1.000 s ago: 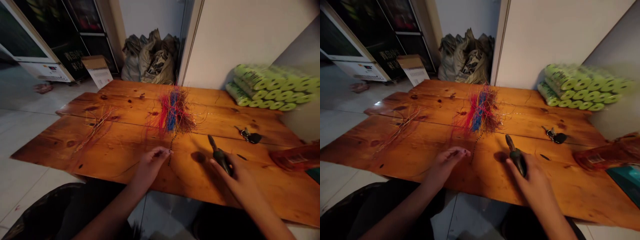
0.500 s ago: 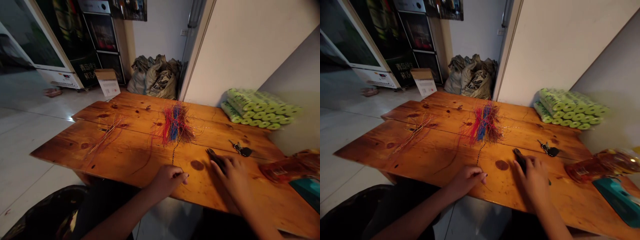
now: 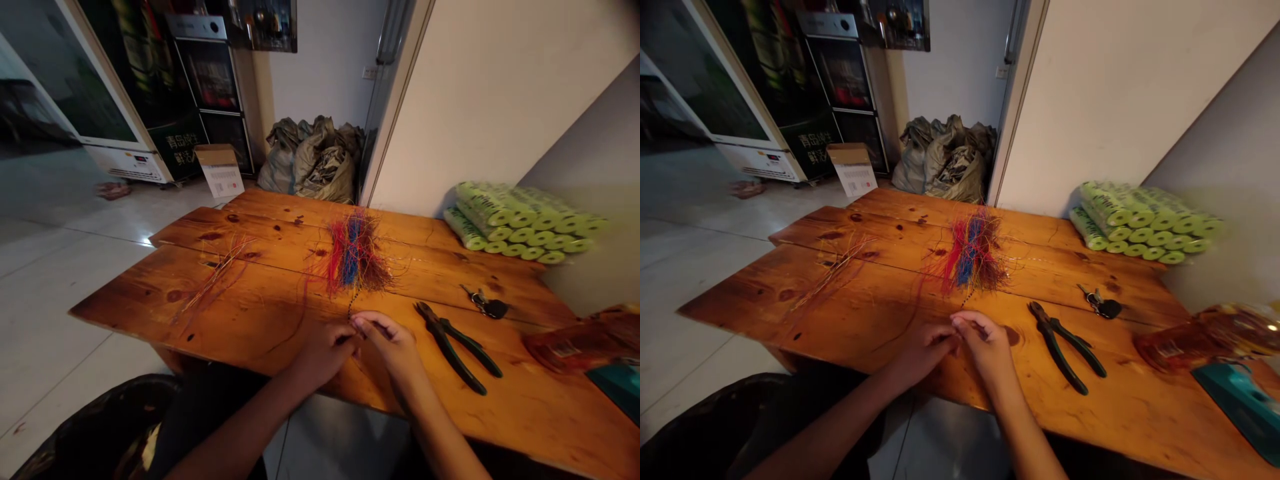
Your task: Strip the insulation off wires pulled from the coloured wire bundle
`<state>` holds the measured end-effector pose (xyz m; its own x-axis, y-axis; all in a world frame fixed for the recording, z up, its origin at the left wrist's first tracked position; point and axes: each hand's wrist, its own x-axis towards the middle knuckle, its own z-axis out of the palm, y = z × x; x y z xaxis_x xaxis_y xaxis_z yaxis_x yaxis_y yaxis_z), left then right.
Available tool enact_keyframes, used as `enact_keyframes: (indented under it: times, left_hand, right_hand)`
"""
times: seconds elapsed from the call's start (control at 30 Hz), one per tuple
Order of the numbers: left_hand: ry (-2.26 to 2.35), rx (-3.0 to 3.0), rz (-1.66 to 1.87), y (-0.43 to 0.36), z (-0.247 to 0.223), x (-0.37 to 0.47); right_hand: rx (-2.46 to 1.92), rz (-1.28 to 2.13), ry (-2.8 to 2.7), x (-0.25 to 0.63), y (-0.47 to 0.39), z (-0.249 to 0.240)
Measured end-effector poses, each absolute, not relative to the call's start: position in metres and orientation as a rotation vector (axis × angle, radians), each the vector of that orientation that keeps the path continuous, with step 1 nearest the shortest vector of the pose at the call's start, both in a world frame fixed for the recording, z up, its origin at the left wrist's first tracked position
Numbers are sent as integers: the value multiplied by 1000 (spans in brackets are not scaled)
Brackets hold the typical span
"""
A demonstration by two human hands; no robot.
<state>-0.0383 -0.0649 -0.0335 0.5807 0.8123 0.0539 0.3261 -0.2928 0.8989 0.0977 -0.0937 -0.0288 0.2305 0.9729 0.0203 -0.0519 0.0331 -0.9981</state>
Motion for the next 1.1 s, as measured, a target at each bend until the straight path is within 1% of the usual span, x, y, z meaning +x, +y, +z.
enact_keyframes:
  times: [0.1, 0.2, 0.27, 0.37, 0.5, 0.6, 0.73, 0.87, 0.97, 1.1]
  left_hand:
    - [1090, 2166, 689, -49, -30, -49]
    - [1575, 2316, 761, -27, -33, -60]
    - [1841, 2325, 694, -16, -39, -64]
    - [1975, 2314, 571, -6, -48, -69]
    - [2080, 2237, 563, 3, -55, -83]
    - [2025, 2256, 577, 8, -59, -94]
    - [1925, 2199, 707, 14, -63, -95]
    - [1696, 1799, 989, 20, -60, -95]
    - [1535, 1494, 1135, 24, -53, -107]
    - [1238, 1043, 1165, 23, -48, -126]
  right_hand:
    - [-1208, 990, -780, 101, -93, -38]
    - [-1185, 1007, -584, 107, -99, -45]
    - [-1176, 1042, -518, 112, -104, -49]
    - [-1169, 1073, -497, 120, -109, -56]
    - [-1180, 1077, -513, 129, -111, -58]
    - [-1182, 1091, -531, 131, -112, -59]
    - [-1159, 1179, -644, 124, -111, -65]
    - [-1165, 1238, -745, 118, -111, -71]
    - [-1162, 1244, -749, 118, -112, -73]
    - [-1156, 1262, -706, 118, -110, -74]
